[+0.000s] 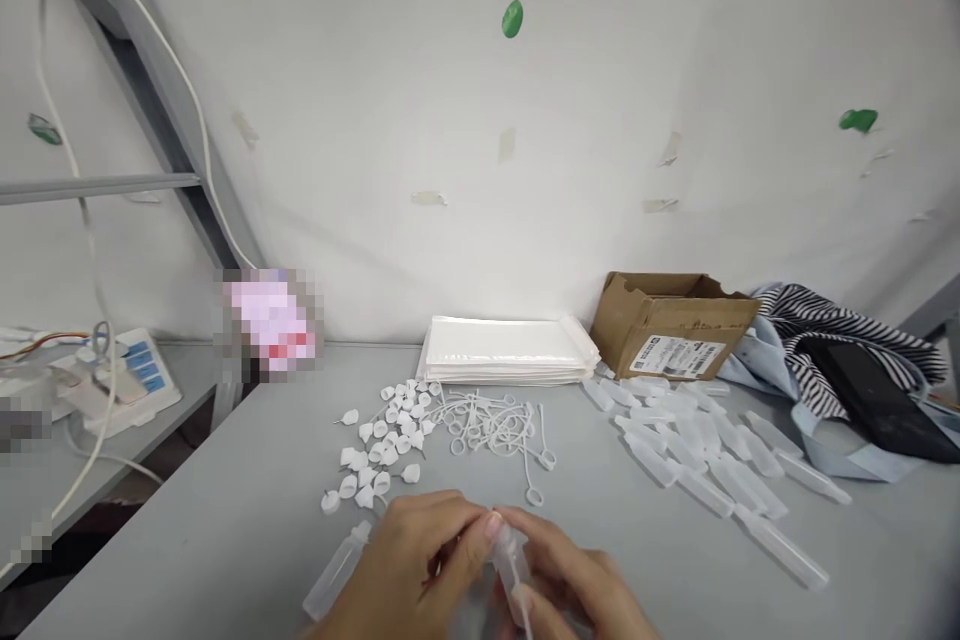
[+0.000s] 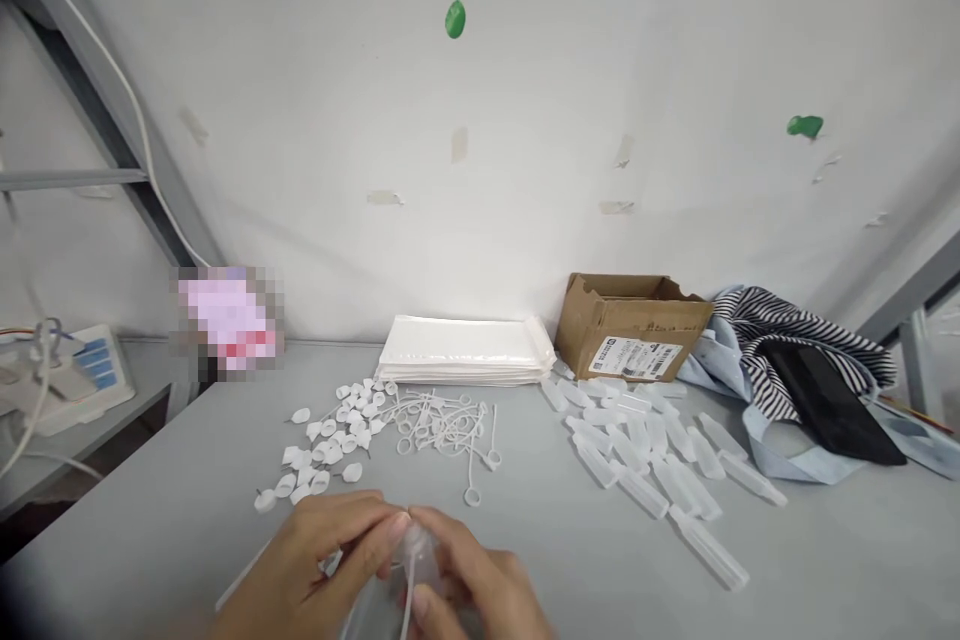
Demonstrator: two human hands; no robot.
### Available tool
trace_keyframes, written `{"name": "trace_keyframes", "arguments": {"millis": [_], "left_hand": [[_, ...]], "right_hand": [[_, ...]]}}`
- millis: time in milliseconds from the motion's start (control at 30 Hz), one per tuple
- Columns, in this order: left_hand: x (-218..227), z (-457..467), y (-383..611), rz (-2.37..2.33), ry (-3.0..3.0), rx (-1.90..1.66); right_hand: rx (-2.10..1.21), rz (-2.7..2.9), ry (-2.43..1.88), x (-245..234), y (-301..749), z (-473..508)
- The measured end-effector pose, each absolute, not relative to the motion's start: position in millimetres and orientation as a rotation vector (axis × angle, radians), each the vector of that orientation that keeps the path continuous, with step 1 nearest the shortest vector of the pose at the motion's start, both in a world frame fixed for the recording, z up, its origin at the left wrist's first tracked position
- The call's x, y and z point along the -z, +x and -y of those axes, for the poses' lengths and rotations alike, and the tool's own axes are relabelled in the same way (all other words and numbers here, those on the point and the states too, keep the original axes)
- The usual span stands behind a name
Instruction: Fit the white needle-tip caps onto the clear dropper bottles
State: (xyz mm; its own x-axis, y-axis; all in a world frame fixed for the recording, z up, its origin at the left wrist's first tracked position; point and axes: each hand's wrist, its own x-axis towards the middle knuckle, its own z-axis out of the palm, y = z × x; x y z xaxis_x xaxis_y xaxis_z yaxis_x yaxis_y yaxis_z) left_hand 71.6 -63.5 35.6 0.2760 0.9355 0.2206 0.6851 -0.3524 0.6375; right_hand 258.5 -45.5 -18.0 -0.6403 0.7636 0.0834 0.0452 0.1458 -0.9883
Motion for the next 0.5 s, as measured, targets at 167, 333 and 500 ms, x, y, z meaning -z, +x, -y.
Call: {"name": "trace_keyframes", "arguments": {"millis": [167, 333, 500], "left_hand": [[-36.2, 65.8, 67.0, -1.451, 2.122, -1.061], [-28.0, 69.5, 67.3, -1.367, 2.352, -0.989], [-11.9, 69.5, 66.9, -1.329, 2.43, -0.942]], "right_hand": [[-2.018, 1.433, -0.544, 7.5, 259.3, 34.7], [-2.226, 1.08, -0.435, 2.0, 257.2, 33.5], [-2.239, 1.027, -0.421, -6.6, 256.2, 39.1]]}}
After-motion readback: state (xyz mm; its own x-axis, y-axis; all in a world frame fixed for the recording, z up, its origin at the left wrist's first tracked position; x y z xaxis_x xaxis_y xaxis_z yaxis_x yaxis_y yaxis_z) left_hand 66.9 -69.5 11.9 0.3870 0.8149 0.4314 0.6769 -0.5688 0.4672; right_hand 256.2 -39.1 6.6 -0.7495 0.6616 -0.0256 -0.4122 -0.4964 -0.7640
